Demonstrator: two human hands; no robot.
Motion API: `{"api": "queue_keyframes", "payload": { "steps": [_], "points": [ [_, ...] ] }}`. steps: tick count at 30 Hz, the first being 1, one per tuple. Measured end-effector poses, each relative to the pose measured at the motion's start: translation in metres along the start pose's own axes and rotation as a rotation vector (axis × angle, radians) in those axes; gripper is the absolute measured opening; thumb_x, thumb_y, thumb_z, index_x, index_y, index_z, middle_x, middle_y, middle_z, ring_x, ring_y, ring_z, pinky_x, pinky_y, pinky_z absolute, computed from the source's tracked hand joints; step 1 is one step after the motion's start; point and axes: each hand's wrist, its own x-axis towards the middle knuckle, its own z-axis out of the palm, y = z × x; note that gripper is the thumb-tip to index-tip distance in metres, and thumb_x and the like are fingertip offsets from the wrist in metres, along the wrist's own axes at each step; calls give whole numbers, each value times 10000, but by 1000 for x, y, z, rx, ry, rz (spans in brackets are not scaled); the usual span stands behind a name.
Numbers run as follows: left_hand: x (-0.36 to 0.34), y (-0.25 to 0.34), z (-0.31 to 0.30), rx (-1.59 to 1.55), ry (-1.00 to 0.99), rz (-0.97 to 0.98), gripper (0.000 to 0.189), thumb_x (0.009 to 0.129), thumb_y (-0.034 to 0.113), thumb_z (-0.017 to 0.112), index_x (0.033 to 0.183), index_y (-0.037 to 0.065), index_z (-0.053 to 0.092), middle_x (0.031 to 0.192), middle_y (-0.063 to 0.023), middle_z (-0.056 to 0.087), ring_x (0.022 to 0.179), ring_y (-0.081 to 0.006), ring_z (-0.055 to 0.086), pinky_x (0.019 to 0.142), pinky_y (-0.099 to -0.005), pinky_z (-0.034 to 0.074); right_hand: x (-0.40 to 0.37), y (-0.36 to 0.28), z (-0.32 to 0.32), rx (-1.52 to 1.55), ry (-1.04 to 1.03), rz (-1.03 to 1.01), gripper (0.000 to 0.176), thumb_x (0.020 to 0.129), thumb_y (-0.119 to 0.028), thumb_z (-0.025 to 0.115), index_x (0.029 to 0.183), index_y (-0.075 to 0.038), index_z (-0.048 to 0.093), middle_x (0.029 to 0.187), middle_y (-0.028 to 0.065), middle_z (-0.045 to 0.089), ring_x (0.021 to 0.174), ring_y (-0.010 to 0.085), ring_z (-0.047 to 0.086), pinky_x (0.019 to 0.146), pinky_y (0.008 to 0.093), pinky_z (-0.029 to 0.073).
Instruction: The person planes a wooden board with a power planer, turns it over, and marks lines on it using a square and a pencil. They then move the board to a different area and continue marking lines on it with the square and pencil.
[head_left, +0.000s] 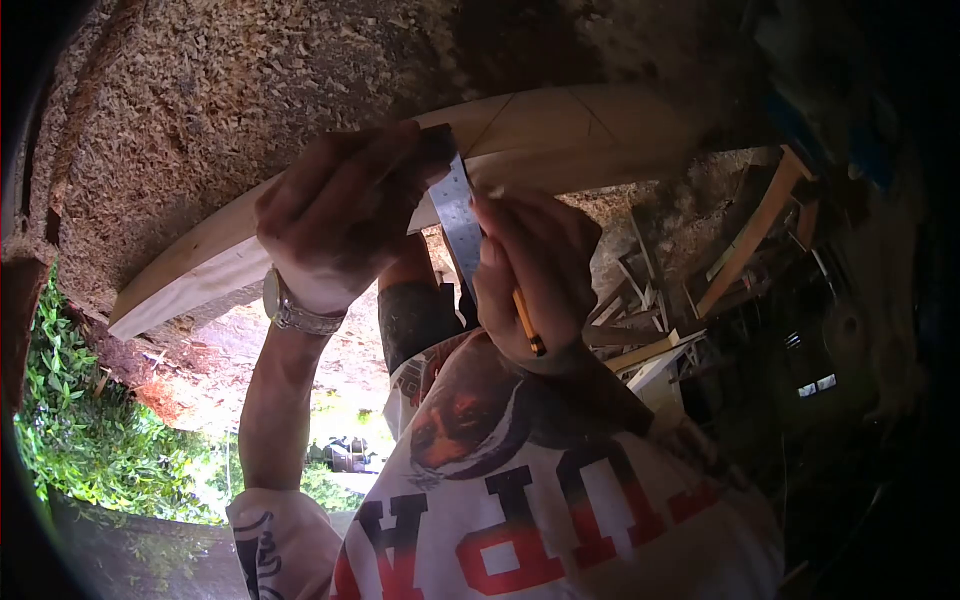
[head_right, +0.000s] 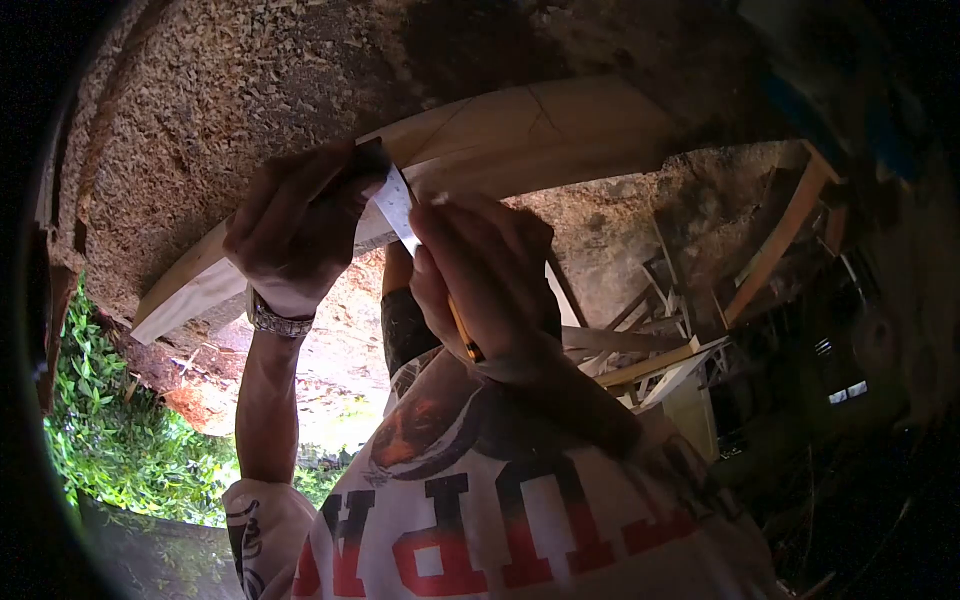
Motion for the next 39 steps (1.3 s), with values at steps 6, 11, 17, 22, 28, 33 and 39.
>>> {"api": "queue_keyframes", "payload": {
  "steps": [6, 11, 17, 22, 28, 33, 39],
  "points": [
    [0, -1, -2, -3, -13, 26, 300, 773, 3, 881, 1059, 12, 791, 973, -112, 766, 835, -203, 759, 680, -312, 618, -18, -11, -17, -44, -131, 127, 213, 920, -11, 650, 1102, 67, 729, 1013, 152, 745, 961, 305, 687, 896, 410, 489],
    [-1, -2, 0, -44, 2, 26, 317, 773, -14, 872, 1077, 11, 787, 981, -116, 766, 838, -207, 760, 687, -315, 619, -2, -4, -18, 19, -26, 14, 363, 867, -26, 751, 1211, 70, 684, 1137, 158, 729, 1036, 303, 666, 940, 421, 455],
    [-1, -2, -1, -45, 7, 29, 305, 780, -14, 866, 1074, 14, 788, 978, -107, 768, 838, -203, 762, 697, -315, 618, 1, 7, -8, 13, -77, -14, 338, 851, -12, 764, 1179, 45, 701, 1092, 147, 726, 1003, 313, 669, 906, 418, 495],
    [1, -2, -1, -33, 8, 55, 296, 776, -12, 864, 1061, 18, 789, 974, -106, 769, 841, -208, 765, 697, -318, 617, -17, -4, -31, 46, -155, 96, 252, 896, 37, 674, 1141, 63, 724, 1036, 159, 731, 989, 312, 678, 871, 406, 536],
    [4, -6, 4, -21, 70, 113, 287, 747, 85, 909, 1008, 57, 791, 885, -71, 754, 705, -199, 736, 591, -322, 587, 22, 6, -7, 58, -34, -45, 289, 886, 30, 710, 1173, 56, 725, 1077, 159, 742, 993, 302, 682, 887, 404, 528],
    [4, -5, 3, -21, 71, 117, 260, 757, 82, 899, 997, 71, 798, 874, -61, 747, 690, -206, 726, 586, -330, 577, -20, -1, -35, 4, -242, 92, 273, 878, 35, 703, 1149, 52, 732, 1063, 154, 743, 982, 309, 678, 893, 422, 523],
    [5, 5, -3, -14, -15, 17, 210, 794, 8, 844, 995, 33, 790, 942, -97, 772, 802, -202, 744, 684, -321, 604, -66, 10, -33, 139, -253, 414, 195, 1012, -66, 582, 1110, 32, 720, 1041, 165, 735, 1002, 269, 691, 885, 368, 536]
  ]
}}
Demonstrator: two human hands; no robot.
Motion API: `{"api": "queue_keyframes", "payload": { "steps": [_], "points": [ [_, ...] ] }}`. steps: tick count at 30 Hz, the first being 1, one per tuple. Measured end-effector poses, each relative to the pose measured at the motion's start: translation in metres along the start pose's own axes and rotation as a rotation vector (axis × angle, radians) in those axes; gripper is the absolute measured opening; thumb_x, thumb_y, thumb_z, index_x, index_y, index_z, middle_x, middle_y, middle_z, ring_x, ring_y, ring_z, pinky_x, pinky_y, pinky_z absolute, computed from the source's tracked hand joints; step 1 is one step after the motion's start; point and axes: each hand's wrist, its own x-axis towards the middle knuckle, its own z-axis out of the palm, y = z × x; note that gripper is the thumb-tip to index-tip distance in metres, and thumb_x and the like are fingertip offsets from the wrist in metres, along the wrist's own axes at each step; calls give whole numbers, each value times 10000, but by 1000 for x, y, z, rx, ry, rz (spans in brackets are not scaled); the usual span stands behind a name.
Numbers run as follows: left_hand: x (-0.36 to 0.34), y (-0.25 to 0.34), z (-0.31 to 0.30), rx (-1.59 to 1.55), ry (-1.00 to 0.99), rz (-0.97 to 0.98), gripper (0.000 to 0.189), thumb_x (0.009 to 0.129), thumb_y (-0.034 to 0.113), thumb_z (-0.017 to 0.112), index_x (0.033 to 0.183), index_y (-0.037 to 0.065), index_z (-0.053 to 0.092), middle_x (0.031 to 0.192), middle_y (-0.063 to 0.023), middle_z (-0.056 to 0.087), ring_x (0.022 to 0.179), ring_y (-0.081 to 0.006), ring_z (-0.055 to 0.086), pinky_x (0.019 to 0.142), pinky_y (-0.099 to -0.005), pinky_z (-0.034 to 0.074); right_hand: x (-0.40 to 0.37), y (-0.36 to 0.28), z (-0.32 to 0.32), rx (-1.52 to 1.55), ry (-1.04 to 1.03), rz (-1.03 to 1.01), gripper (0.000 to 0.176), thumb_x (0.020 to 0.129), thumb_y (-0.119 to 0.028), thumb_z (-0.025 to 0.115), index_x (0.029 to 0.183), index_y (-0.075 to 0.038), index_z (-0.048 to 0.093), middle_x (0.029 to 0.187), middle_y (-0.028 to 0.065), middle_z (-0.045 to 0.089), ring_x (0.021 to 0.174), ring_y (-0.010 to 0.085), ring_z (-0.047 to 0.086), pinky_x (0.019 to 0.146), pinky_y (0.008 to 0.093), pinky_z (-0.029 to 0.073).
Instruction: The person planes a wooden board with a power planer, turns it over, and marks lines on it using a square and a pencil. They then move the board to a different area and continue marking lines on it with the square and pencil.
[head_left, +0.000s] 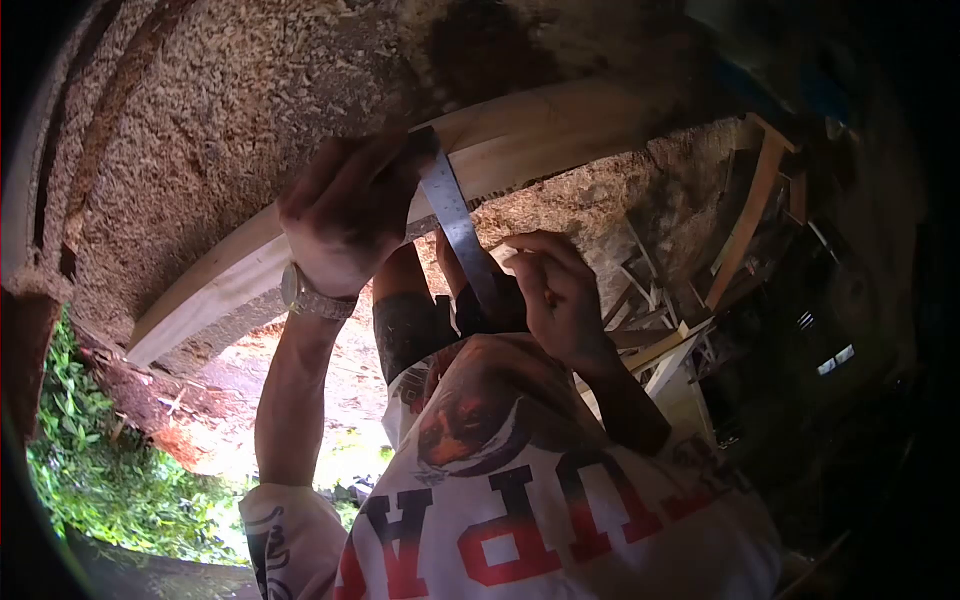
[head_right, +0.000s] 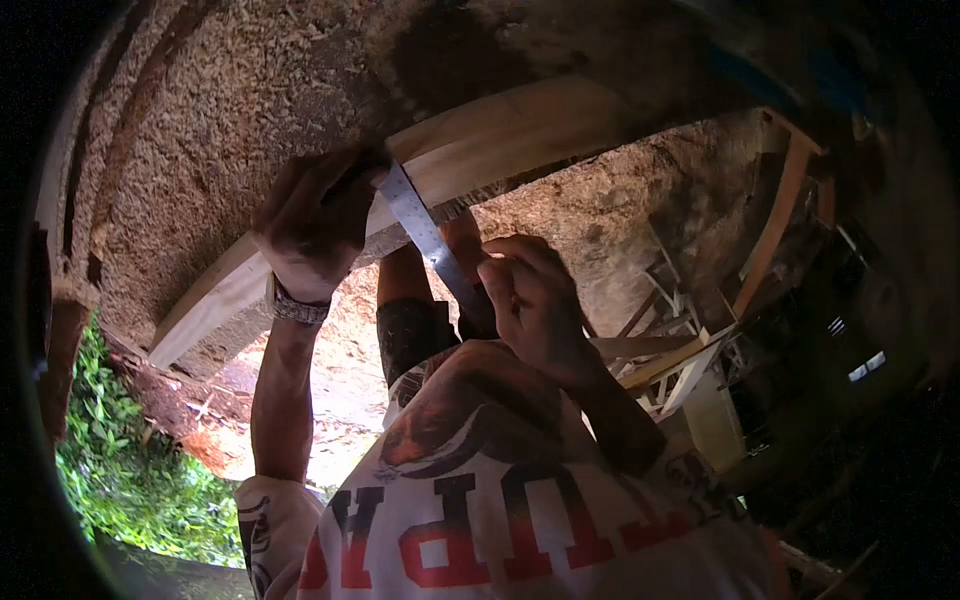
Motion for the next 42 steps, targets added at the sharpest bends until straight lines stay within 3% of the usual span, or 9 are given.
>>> {"api": "queue_keyframes", "payload": {
  "steps": [2, 6, 10, 14, 20, 27, 32, 39, 42],
  "points": [
    [3, 3, -2, 77, -19, 124, 198, 807, 15, 840, 998, 30, 790, 947, -99, 773, 800, -203, 745, 679, -322, 604, -3, -4, 10, 269, -135, 372, 286, 1108, -142, 462, 1147, 14, 698, 1019, 141, 731, 1041, 211, 683, 894, 335, 529],
    [1, -1, -2, 60, -51, 110, 274, 849, 107, 841, 1095, 13, 764, 1052, -135, 765, 865, -251, 751, 729, -347, 609, 2, -16, 39, 616, -83, 314, 317, 1137, -211, 431, 955, -17, 604, 791, 49, 631, 698, 138, 594, 696, 294, 491],
    [-9, -10, -3, -4, -33, 106, 653, 893, 358, 814, 1377, -15, 582, 1311, -223, 665, 1170, -408, 657, 968, -480, 545, -3, -27, 66, 793, 337, 441, 311, 1133, -266, 462, 874, -98, 505, 631, -10, 491, 489, 58, 413, 462, 240, 310],
    [-32, -16, -40, 325, -185, 108, 884, 826, 532, 832, 1425, -23, 492, 1227, -222, 666, 1122, -432, 651, 990, -538, 502, -4, -5, 38, 793, 656, 319, 331, 1129, -297, 472, 861, -104, 500, 627, -24, 479, 497, 59, 423, 462, 238, 310],
    [-38, -51, -70, 452, -330, 85, 675, 801, 629, 788, 1085, 34, 644, 956, -148, 681, 826, -354, 691, 766, -464, 547, -19, 0, 27, 693, 872, 409, 354, 1124, -320, 470, 845, -102, 485, 593, 11, 483, 466, 80, 430, 437, 249, 304],
    [7, -66, -80, 525, -248, 349, 734, 797, 558, 814, 1291, 37, 658, 1139, -145, 683, 990, -344, 675, 833, -485, 547, -26, -23, 78, 882, 880, 438, 364, 1124, -336, 473, 838, -111, 472, 607, 2, 462, 466, 83, 412, 430, 260, 296],
    [-4, -58, -65, 614, -244, 239, 1133, 631, 571, 909, 1568, 162, 421, 1370, -161, 563, 1238, -349, 555, 1018, -568, 422, -29, -39, 90, 921, 869, 507, 374, 1125, -344, 471, 828, -116, 466, 569, -9, 443, 477, 82, 414, 460, 262, 320],
    [25, -64, -94, 42, -749, 88, 1014, 619, 274, 972, 1513, 115, 523, 1301, -137, 652, 1181, -328, 605, 1008, -483, 518, -52, -37, 91, 899, 1028, 422, 345, 1129, -299, 468, 842, -107, 475, 589, 1, 469, 477, 81, 417, 461, 259, 311],
    [27, -53, -102, 203, -807, 327, 805, 694, 226, 937, 1417, 67, 620, 1329, -200, 640, 1193, -353, 645, 959, -486, 571, -58, -38, 86, 876, 1025, 372, 329, 1126, -286, 478, 855, -100, 491, 597, 3, 476, 478, 79, 408, 461, 263, 300]
  ]
}}
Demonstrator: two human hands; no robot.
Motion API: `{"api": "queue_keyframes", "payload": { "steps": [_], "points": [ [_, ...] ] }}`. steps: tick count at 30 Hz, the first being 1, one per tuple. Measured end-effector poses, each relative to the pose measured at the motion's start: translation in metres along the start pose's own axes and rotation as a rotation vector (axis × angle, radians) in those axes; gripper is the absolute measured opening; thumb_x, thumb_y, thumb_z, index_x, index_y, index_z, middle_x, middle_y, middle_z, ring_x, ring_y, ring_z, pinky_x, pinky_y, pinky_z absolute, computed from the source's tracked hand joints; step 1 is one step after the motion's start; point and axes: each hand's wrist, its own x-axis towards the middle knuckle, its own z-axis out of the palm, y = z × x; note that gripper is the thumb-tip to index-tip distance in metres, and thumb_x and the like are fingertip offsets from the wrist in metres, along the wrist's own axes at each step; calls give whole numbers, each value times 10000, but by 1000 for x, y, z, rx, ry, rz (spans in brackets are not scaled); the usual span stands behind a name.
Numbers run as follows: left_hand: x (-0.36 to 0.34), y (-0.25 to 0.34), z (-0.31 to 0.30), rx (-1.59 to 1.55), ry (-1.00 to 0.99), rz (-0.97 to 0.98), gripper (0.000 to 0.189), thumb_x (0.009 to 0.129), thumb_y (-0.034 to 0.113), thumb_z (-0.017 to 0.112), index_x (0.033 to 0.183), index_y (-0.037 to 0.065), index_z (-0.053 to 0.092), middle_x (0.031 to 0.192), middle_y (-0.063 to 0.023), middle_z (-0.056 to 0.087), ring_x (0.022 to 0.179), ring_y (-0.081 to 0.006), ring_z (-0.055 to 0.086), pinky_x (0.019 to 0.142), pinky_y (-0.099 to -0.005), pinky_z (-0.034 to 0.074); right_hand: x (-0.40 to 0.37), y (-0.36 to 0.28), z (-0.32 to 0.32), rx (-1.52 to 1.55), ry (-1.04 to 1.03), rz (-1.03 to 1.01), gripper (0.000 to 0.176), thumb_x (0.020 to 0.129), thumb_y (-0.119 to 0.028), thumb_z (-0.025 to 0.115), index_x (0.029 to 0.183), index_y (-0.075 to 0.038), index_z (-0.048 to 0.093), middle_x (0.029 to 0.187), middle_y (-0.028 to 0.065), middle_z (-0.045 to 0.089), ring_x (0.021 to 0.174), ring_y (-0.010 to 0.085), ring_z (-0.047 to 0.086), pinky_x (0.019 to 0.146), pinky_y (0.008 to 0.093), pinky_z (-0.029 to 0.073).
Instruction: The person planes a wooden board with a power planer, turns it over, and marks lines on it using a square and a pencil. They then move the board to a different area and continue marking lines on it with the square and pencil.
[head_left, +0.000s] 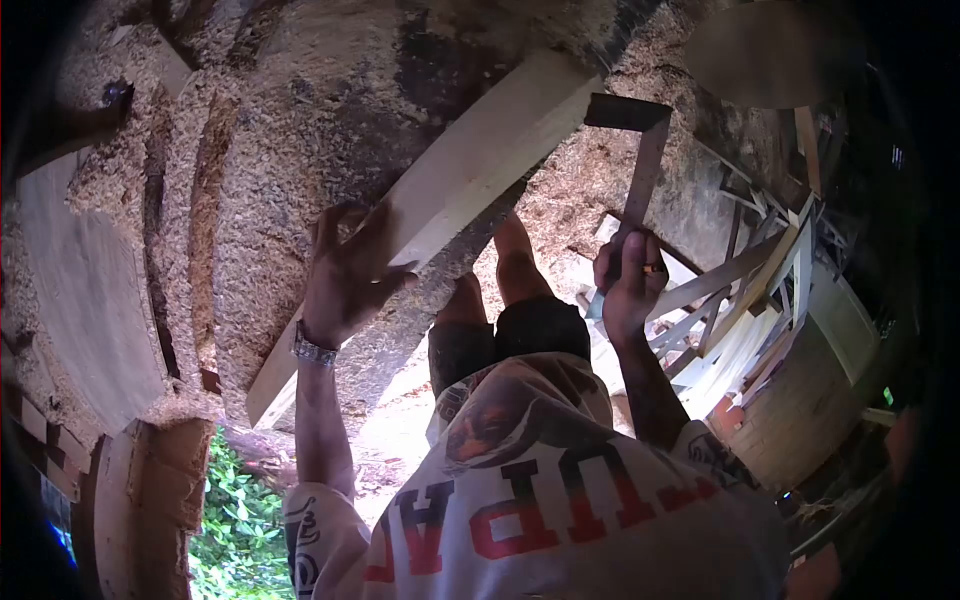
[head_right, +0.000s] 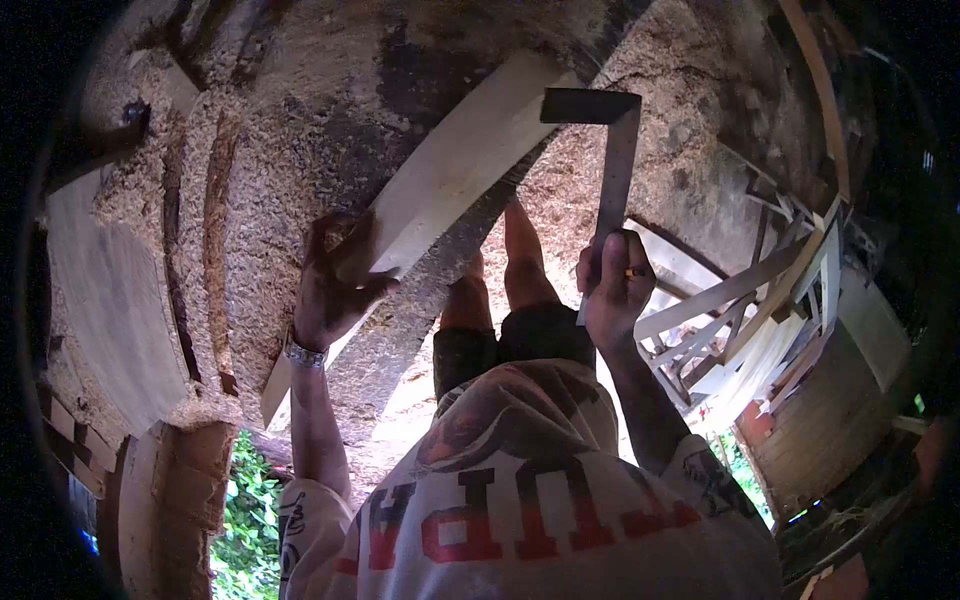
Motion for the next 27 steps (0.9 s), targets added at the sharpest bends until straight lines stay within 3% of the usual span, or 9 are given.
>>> {"api": "queue_keyframes", "payload": {
  "steps": [4, 10, 13, 15, 17, 18, 23, 25, 27],
  "points": [
    [-1, -14, -1, -169, 2, -109, 528, 886, 187, 789, 1389, 109, 648, 1276, -184, 694, 1112, -352, 702, 914, -464, 587, 1, 5, 4, 48, -21, 35, 307, 1117, -280, 499, 878, -88, 515, 590, 7, 477, 480, 80, 420, 454, 261, 301],
    [-13, -2, 11, -135, 118, -155, 590, 992, 408, 687, 1440, 41, 578, 1331, -194, 674, 1221, -359, 658, 999, -493, 537, 4, 15, 20, -20, -184, -98, 233, 1114, -144, 503, 990, -5, 643, 690, 10, 586, 600, 56, 516, 538, 233, 392],
    [0, 20, 9, -335, 356, -70, 1015, 950, 773, 475, 1519, -67, 431, 1390, -282, 611, 1295, -415, 607, 1029, -534, 529, 28, -6, 15, -462, -391, -502, 66, 969, -106, 713, 965, -43, 693, 679, 66, 626, 534, 168, 583, 513, 338, 466],
    [19, 49, -6, -327, 350, 70, 1001, 979, 782, 378, 1537, -48, 415, 1415, -294, 586, 1305, -423, 597, 1049, -553, 513, 50, -27, 11, -676, -618, -797, 206, 897, -237, 801, 825, -109, 657, 669, 53, 637, 517, 184, 603, 468, 360, 455],
    [22, 58, -28, -352, -71, 98, 976, 1022, 752, 129, 1491, -30, 474, 1390, -281, 604, 1033, -322, 733, 733, -401, 634, 69, -40, 16, -713, -678, -1028, 223, 900, -253, 793, 804, -119, 641, 655, 21, 624, 533, 169, 614, 474, 342, 478],
    [3, 43, -23, -318, 30, 148, 1003, 1013, 749, 64, 1468, -32, 499, 1383, -274, 609, 927, -267, 731, 661, -351, 622, 81, -43, 19, -717, -673, -1146, 223, 903, -256, 786, 804, -119, 641, 652, 10, 620, 544, 164, 620, 478, 335, 489],
    [-3, 86, -2, -307, 309, 148, 751, 1101, 528, 196, 1474, -41, 514, 1399, -269, 578, 964, -268, 644, 805, -365, 514, 172, -70, 63, -228, -53, -1719, 209, 991, -199, 711, 921, -2, 707, 775, 123, 691, 709, 224, 676, 622, 363, 537],
    [1, 91, 25, -179, 403, 231, 646, 1121, 440, 277, 1509, -36, 476, 1466, -267, 535, 1097, -315, 629, 890, -406, 509, 171, -66, 60, 2, -23, -1505, 206, 1008, -191, 693, 948, 5, 712, 792, 131, 698, 715, 222, 676, 632, 357, 539],
    [7, 95, 60, -22, 469, 236, 598, 1112, 376, 380, 1541, -38, 429, 1424, -250, 539, 1133, -348, 611, 910, -441, 509, 114, -38, 49, 62, -185, -958, 181, 1043, -189, 635, 985, -32, 704, 768, 82, 678, 632, 160, 630, 563, 300, 516]
  ]
}}
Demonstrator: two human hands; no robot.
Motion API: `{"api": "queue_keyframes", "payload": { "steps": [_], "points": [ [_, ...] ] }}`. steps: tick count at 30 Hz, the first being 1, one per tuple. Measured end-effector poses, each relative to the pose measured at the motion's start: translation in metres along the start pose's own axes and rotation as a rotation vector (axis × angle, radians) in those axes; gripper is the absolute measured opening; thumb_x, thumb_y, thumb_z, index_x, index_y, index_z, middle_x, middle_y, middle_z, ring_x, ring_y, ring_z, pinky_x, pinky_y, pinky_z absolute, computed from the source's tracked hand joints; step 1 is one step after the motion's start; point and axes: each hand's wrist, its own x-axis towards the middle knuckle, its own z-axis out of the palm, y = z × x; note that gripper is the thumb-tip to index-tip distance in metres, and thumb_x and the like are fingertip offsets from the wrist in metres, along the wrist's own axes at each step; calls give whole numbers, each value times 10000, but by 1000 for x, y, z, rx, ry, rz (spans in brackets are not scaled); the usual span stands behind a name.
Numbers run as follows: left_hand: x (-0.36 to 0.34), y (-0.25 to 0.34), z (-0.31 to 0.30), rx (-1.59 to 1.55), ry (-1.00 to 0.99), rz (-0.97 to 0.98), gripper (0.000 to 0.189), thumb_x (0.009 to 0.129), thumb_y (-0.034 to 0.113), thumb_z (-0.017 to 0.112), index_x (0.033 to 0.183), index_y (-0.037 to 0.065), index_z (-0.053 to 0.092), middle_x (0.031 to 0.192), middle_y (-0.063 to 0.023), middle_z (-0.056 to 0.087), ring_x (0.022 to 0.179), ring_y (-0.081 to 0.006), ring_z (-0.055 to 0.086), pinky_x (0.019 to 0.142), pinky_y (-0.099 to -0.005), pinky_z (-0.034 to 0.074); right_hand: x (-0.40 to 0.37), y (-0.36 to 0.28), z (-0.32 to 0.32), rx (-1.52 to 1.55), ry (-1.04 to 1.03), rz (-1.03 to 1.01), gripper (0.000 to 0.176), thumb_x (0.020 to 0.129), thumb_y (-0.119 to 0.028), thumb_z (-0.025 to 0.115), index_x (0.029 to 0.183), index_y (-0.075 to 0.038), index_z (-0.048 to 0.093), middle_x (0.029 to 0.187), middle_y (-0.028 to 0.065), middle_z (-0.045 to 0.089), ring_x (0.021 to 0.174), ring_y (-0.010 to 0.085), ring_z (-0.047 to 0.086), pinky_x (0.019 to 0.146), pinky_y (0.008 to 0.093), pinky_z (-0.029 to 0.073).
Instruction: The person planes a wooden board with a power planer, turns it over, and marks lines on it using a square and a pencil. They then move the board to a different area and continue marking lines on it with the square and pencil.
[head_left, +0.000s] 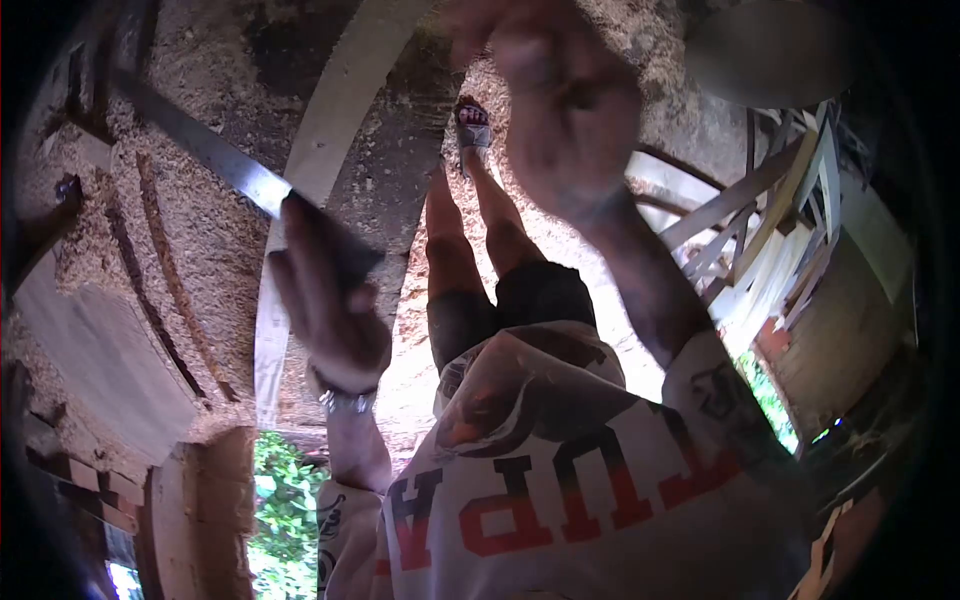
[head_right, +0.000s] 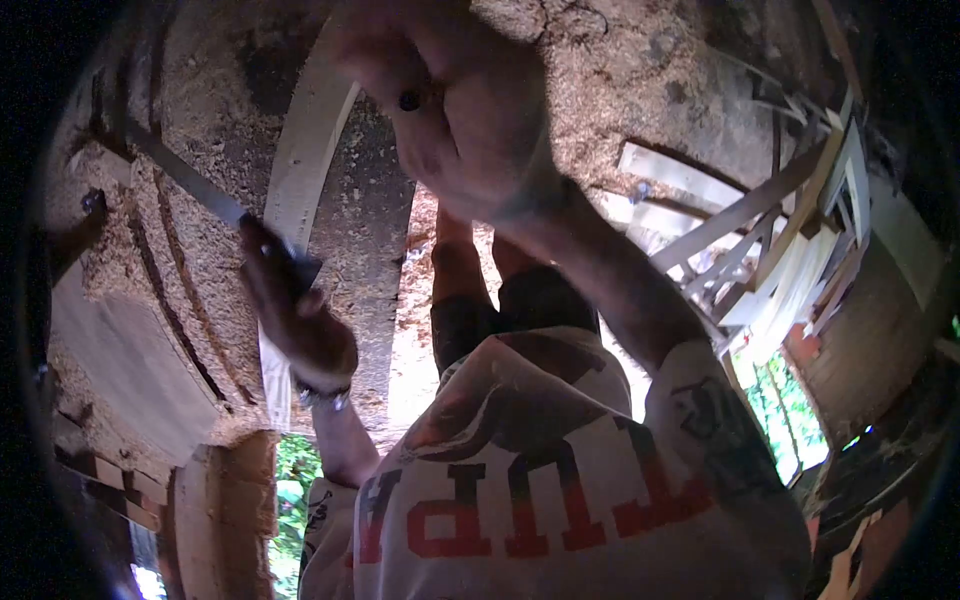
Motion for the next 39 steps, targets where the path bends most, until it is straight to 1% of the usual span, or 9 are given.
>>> {"api": "queue_keyframes", "payload": {
  "steps": [3, 8, 13, 16, 18, 23, 30, 33, 39],
  "points": [
    [-16, 1, 44, 199, -98, -185, 640, 1076, 282, 549, 1585, -54, 354, 1181, -214, 615, 990, -343, 576, 838, -470, 487, -66, -25, 1, 82, -347, 805, 378, 1078, -362, 553, 1003, -19, 692, 814, 115, 696, 687, 195, 670, 602, 354, 525],
    [-24, 3, 75, 359, -110, -170, 605, 1081, 288, 547, 1574, -34, 405, 1059, -182, 585, 909, -324, 551, 854, -441, 462, -118, -15, 9, 128, -340, 803, 282, 1007, -261, 612, 956, 8, 680, 863, 168, 693, 734, 227, 690, 622, 361, 504],
    [-7, -2, 76, 694, -67, -89, 580, 1016, 537, 589, 1462, 168, 639, 1384, -194, 503, 1226, -352, 470, 1039, -532, 369, -126, 24, 10, 184, -345, 775, 213, 987, -212, 657, 926, -10, 683, 744, 144, 644, 649, 243, 665, 538, 364, 474],
    [20, -19, 71, 625, 33, 57, 578, 916, 450, 760, 1429, 199, 666, 1467, -178, 523, 1350, -376, 478, 1105, -522, 390, -122, 44, 24, 35, -251, 498, 232, 979, -233, 694, 889, -19, 688, 613, 115, 594, 568, 279, 636, 520, 381, 465],
    [30, -32, 66, 522, 14, 93, 581, 852, 329, 842, 1399, 211, 687, 1524, -133, 507, 1318, -361, 547, 1061, -497, 471, -85, 25, 17, 101, -355, 709, 198, 967, -189, 702, 891, -8, 725, 720, 149, 699, 655, 241, 712, 576, 348, 516],
    [47, -36, 51, 249, -4, 132, 516, 796, 250, 865, 1255, 47, 747, 1398, -254, 626, 1208, -420, 645, 997, -502, 529, -74, 41, 19, 91, -479, 731, 534, 1049, -462, 601, 700, -60, 559, 591, 27, 513, 565, 144, 487, 534, 394, 365],
    [44, -47, 54, 405, 12, 265, 416, 892, 239, 789, 1265, 66, 728, 1314, -221, 688, 1150, -413, 671, 988, -514, 523, -70, 39, -5, 283, -311, 1103, 726, 1062, -635, 444, 995, 24, 742, 620, 2, 545, 572, 149, 507, 560, 350, 482],
    [41, -54, 54, 469, -4, 336, 533, 832, 203, 861, 1344, 152, 721, 1404, -107, 671, 1192, -311, 677, 980, -437, 579, -56, 36, -16, 251, -192, 1091, 846, 1057, -696, 329, 1048, 43, 742, 650, 47, 599, 599, 178, 586, 624, 364, 580],
    [44, -47, 59, 385, 34, 284, 463, 844, 188, 854, 1289, 117, 750, 1338, -96, 716, 1198, -305, 683, 992, -433, 578, -53, 32, -30, 176, -211, 829, 776, 1095, -617, 338, 1041, 38, 751, 742, 112, 695, 637, 176, 659, 589, 338, 599]
  ]
}}
